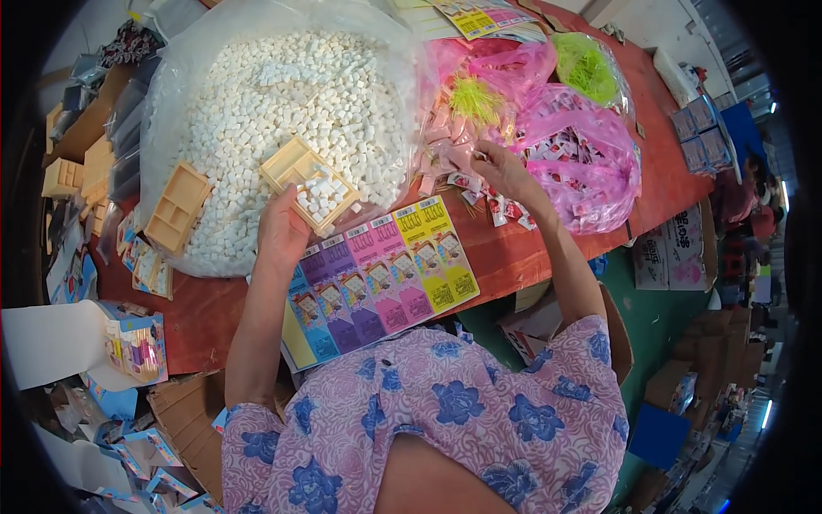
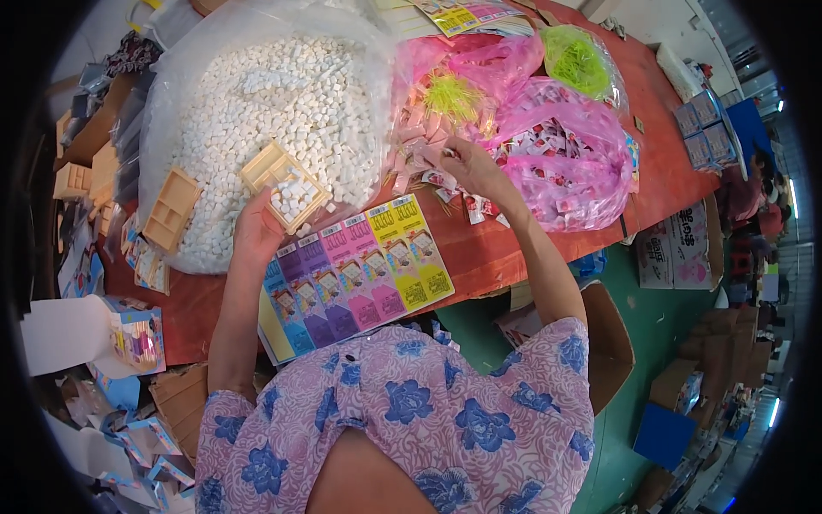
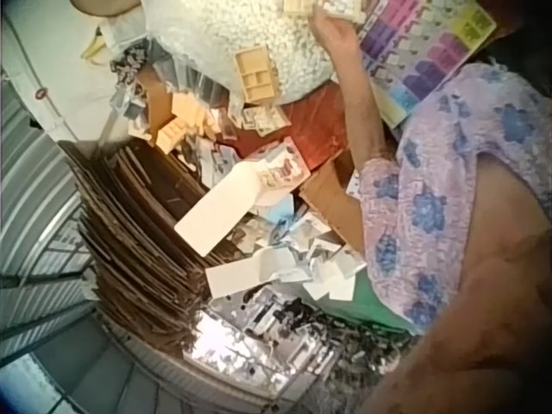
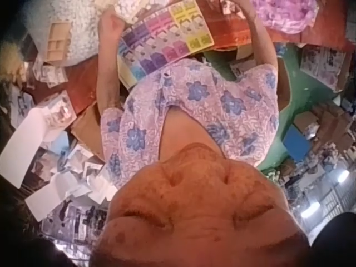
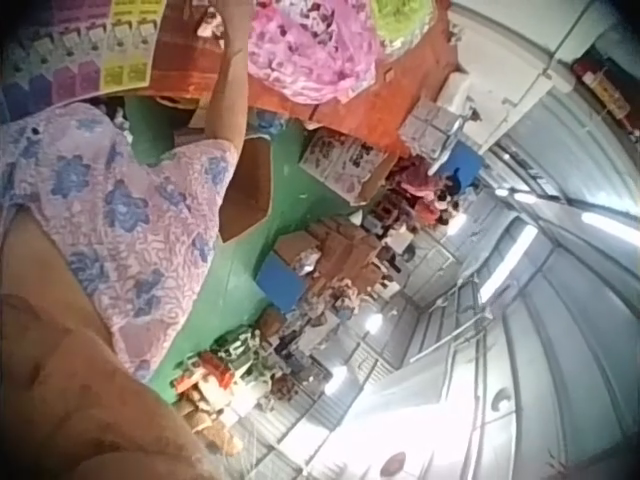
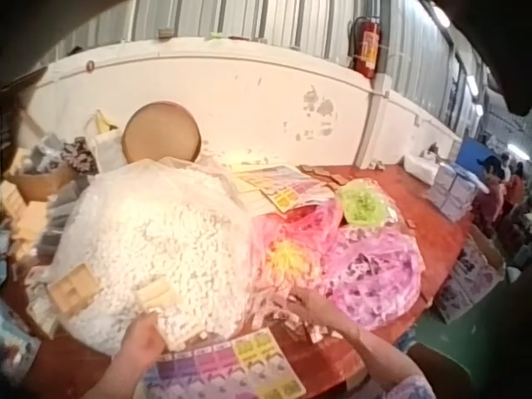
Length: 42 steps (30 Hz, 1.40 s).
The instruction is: Packaging small white foam blocks into plastic trays, applying stickers, and organizing them into boxes and bags.
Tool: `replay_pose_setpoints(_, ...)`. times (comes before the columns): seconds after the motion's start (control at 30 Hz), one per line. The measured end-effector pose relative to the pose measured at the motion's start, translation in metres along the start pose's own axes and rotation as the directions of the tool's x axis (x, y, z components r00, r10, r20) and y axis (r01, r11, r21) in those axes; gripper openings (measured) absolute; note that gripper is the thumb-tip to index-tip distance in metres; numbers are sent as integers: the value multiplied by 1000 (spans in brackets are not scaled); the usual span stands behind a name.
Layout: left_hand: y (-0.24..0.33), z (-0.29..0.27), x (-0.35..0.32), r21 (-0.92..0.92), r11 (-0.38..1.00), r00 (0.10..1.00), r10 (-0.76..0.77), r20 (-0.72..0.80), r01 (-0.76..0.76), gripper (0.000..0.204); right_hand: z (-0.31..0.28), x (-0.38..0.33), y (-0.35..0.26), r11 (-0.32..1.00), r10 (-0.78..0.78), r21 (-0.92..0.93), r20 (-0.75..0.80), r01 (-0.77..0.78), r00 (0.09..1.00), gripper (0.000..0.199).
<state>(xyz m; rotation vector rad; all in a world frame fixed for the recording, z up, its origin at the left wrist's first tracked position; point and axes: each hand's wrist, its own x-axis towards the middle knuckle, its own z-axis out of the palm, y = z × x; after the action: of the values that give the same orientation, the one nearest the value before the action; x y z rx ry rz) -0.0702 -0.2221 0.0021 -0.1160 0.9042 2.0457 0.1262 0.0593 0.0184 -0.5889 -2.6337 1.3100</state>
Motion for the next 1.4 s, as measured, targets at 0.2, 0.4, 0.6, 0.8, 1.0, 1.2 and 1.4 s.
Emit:
replay_pose_setpoints(0.2,1,3,0,-9,1000,1000,-13,9,13,28,-4,-11,-6,991,113,-67,-42,-116,993,7)
replay_pose_setpoints(0.4,0,16,-5,42,999,999,-9,-42,10,27,28,-25,-11,833,-277,-512,-63,207,959,16)
replay_pose_setpoints(0.6,1,13,-7,33,999,998,-5,-63,7,27,21,-17,-15,813,-252,-564,-123,142,960,14)
replay_pose_setpoints(0.8,1,12,-5,33,999,999,2,-37,0,27,21,-12,-2,669,-235,-729,-24,144,972,11)
replay_pose_setpoints(1.0,3,20,-7,72,997,1000,17,-17,-15,26,11,-2,5,668,-178,-739,-45,87,983,11)
replay_pose_setpoints(1.2,-6,16,-3,114,993,989,5,145,-22,29,13,22,-84,751,-353,-598,-5,280,936,17)
replay_pose_setpoints(1.4,-10,28,-6,147,988,965,-83,248,47,32,78,83,-140,711,-517,-379,287,591,806,19)
